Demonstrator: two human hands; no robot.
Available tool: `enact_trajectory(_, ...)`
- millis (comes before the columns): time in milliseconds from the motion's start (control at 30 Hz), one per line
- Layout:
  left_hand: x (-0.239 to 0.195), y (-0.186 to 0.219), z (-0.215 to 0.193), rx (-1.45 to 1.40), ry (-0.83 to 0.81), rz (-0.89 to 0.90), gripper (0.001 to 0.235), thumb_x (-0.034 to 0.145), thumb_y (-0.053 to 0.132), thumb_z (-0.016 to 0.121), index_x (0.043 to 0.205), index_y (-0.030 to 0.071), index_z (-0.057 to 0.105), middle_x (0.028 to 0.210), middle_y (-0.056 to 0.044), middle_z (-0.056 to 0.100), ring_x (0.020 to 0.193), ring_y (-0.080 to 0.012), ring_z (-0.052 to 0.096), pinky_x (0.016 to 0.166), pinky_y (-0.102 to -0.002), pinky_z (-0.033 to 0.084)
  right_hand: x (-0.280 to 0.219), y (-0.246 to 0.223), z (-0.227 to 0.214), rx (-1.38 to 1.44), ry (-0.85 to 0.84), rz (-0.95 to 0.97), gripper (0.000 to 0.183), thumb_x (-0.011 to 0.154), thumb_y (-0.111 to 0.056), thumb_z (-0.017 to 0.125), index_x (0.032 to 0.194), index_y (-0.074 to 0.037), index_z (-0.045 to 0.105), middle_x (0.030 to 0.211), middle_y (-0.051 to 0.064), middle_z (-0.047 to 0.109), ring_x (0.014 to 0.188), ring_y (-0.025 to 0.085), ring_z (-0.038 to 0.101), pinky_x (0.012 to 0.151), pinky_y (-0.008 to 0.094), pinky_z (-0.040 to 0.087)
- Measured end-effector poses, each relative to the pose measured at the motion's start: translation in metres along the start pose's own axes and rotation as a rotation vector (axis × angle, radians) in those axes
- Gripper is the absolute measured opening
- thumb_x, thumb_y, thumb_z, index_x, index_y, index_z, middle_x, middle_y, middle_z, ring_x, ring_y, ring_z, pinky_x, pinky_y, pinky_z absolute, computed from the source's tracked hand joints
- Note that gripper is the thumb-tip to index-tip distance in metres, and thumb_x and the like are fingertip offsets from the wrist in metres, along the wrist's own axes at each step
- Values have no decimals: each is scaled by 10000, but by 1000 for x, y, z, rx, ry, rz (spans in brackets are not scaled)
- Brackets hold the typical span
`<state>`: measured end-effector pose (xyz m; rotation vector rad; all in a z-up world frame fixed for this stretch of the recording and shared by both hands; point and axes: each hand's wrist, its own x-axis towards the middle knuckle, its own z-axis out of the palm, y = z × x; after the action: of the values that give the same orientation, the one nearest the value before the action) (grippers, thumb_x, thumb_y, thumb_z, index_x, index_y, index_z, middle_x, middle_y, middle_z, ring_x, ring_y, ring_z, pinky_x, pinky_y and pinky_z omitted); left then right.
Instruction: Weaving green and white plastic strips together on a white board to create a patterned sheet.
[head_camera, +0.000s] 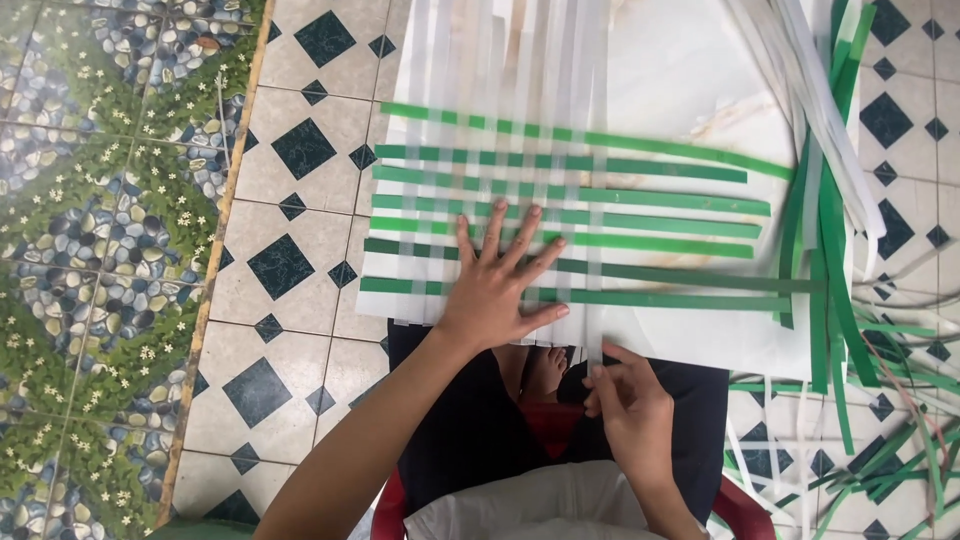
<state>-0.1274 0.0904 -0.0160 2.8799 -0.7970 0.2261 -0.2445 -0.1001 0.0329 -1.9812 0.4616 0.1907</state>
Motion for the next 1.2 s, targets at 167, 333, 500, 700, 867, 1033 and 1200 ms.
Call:
enact_trajectory(167,-1,-1,5,-63,90,20,881,886,838,439,1562,332,192,1640,-88,38,1509,-441,8,1138,-778,64,14,6,13,-16,38,-108,313,915,-146,597,1208,-45,638,724,57,718,499,120,612,542,240,576)
enact_trajectory(333,0,-1,3,-23,76,15,882,878,856,429,1555,335,209,1635,-86,87,1501,-446,44,1130,-772,64,26,16,21,-149,94,-407,321,920,-111,606,1228,-26,643,760,50,734,496,99,591,524,239,534)
enact_trajectory(500,1,2,7,-210,147,-6,784,819,778,484,1466,339,435,1632,-60,154,1483,-427,0,1080,-755,-31,28,7,22,-189,89,-447,242,902,11,610,1121,96,668,671,194,710,444,208,637,354,294,503)
enact_trajectory(700,3,1,4,-230,131,-5,797,821,778,488,1483,343,406,1640,-62,125,1484,-442,20,1075,-773,5,29,-10,11,-250,37,-496,260,830,-18,685,1081,43,707,634,179,697,478,265,653,394,352,500)
enact_trajectory(867,5,-16,-27,-405,147,-16,814,832,725,540,1510,308,370,1600,-143,255,1450,-493,161,1043,-816,99,46,-25,-17,-453,144,-622,309,780,-170,800,1050,-33,741,673,132,663,555,302,638,485,380,517)
enact_trajectory(1033,-5,-94,-62,-353,342,-102,441,989,309,450,1389,150,546,1343,-99,592,1303,-347,484,1059,-608,377,83,-43,-37,-593,156,-888,628,772,-274,809,1311,-16,615,1226,138,594,1108,332,556,987,443,477)
enact_trajectory(1200,-40,-108,-47,-126,131,-209,481,987,339,453,1386,81,524,1379,-136,559,1328,-337,455,1050,-641,348,94,-67,-23,-616,-70,-911,846,775,-372,758,1393,105,433,1428,293,451,1352,473,359,1117,560,323)
